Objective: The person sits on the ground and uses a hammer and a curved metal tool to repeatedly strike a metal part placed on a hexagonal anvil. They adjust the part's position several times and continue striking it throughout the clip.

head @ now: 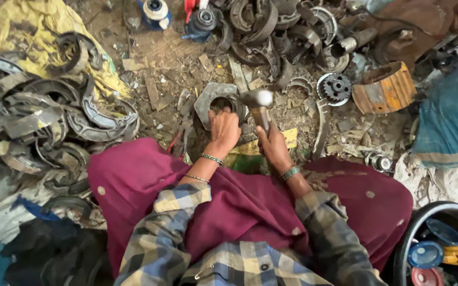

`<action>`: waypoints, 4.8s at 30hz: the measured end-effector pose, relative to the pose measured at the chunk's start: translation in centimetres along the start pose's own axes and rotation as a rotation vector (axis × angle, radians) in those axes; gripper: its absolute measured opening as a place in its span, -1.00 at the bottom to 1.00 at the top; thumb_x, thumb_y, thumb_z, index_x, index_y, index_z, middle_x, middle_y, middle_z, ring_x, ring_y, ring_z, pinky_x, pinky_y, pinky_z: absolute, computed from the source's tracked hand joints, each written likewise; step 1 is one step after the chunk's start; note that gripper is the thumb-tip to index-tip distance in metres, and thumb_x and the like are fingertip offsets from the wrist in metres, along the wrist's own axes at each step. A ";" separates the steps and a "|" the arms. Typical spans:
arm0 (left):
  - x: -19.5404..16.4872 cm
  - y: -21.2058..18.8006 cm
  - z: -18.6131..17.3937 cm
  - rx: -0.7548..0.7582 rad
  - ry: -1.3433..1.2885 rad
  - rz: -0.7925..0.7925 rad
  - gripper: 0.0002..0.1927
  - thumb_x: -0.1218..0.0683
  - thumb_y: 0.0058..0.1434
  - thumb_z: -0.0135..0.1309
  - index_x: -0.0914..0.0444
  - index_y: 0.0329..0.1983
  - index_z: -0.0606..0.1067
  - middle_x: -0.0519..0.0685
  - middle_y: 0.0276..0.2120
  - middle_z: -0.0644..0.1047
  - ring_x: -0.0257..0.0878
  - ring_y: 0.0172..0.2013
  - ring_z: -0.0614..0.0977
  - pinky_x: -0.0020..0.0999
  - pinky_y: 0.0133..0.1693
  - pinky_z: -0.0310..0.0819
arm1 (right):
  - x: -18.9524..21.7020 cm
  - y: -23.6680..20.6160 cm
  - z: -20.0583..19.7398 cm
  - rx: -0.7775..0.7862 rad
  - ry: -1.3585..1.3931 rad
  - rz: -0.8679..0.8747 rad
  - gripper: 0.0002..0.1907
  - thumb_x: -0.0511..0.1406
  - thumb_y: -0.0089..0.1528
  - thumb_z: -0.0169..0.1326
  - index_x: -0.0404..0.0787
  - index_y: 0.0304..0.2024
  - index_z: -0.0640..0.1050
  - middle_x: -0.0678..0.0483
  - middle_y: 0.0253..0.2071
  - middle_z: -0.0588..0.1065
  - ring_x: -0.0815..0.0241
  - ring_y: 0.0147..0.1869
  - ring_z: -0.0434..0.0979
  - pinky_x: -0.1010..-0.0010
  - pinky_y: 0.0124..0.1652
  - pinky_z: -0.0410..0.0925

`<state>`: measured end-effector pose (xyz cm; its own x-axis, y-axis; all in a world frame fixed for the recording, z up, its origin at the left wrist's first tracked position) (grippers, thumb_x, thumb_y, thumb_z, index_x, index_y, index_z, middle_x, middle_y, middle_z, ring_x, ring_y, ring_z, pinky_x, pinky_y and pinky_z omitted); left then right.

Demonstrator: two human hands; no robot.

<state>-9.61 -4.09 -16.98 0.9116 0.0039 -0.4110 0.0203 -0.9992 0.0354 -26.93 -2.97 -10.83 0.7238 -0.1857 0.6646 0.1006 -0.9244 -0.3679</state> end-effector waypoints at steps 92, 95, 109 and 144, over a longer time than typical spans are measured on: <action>0.7 0.5 0.1 -0.139 -0.055 0.088 -0.88 0.22 0.03 0.10 0.24 -0.42 0.64 0.14 -0.29 0.57 0.04 -0.15 0.60 -0.03 -0.05 0.39 | 6.4 -4.5 -8.5 -0.341 0.839 -0.831 -0.51 0.04 0.47 -0.11 -0.28 0.03 0.42 -0.08 -0.33 0.51 0.09 -0.48 0.53 0.28 -0.54 0.46; 0.6 1.0 0.4 -0.135 -0.057 0.074 -0.88 0.20 0.09 0.08 0.26 -0.44 0.63 0.14 -0.30 0.57 0.02 -0.17 0.61 -0.06 -0.07 0.41 | 8.6 -5.8 -14.0 -0.475 0.879 -1.131 -0.36 0.18 0.40 -0.13 -0.23 0.12 0.38 -0.10 -0.27 0.52 0.05 -0.47 0.53 0.23 -0.51 0.47; -0.2 1.1 -0.5 -0.161 0.010 0.098 -0.91 0.22 -0.01 0.10 0.28 -0.48 0.62 0.18 -0.30 0.56 0.06 -0.19 0.61 -0.08 -0.09 0.44 | -2.4 -1.2 -0.1 -0.171 0.323 -0.046 -0.63 -0.11 0.43 -0.12 -0.29 -0.05 0.49 0.00 -0.47 0.49 0.15 -0.45 0.50 0.24 -0.45 0.40; 0.7 1.5 0.3 -0.154 -0.154 0.041 -0.91 0.26 0.00 0.13 0.33 -0.43 0.62 0.26 -0.24 0.55 0.16 -0.19 0.60 0.02 -0.08 0.47 | 5.6 -1.2 -6.4 -0.382 0.405 -0.596 -0.50 0.04 0.41 -0.13 -0.22 0.12 0.40 0.02 -0.48 0.46 0.22 -0.56 0.46 0.36 -0.58 0.37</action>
<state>-9.06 -5.63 -17.44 0.8397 -0.0549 -0.5403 0.0577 -0.9802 0.1892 -27.38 -5.02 -2.54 0.3113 0.3351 0.8893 0.0984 -0.9421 0.3206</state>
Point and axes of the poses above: each hand's wrist, its own y-axis towards the middle knuckle, its own z-axis out of the palm, x = y × z, the point moved 4 cm from there along y, towards the middle knuckle
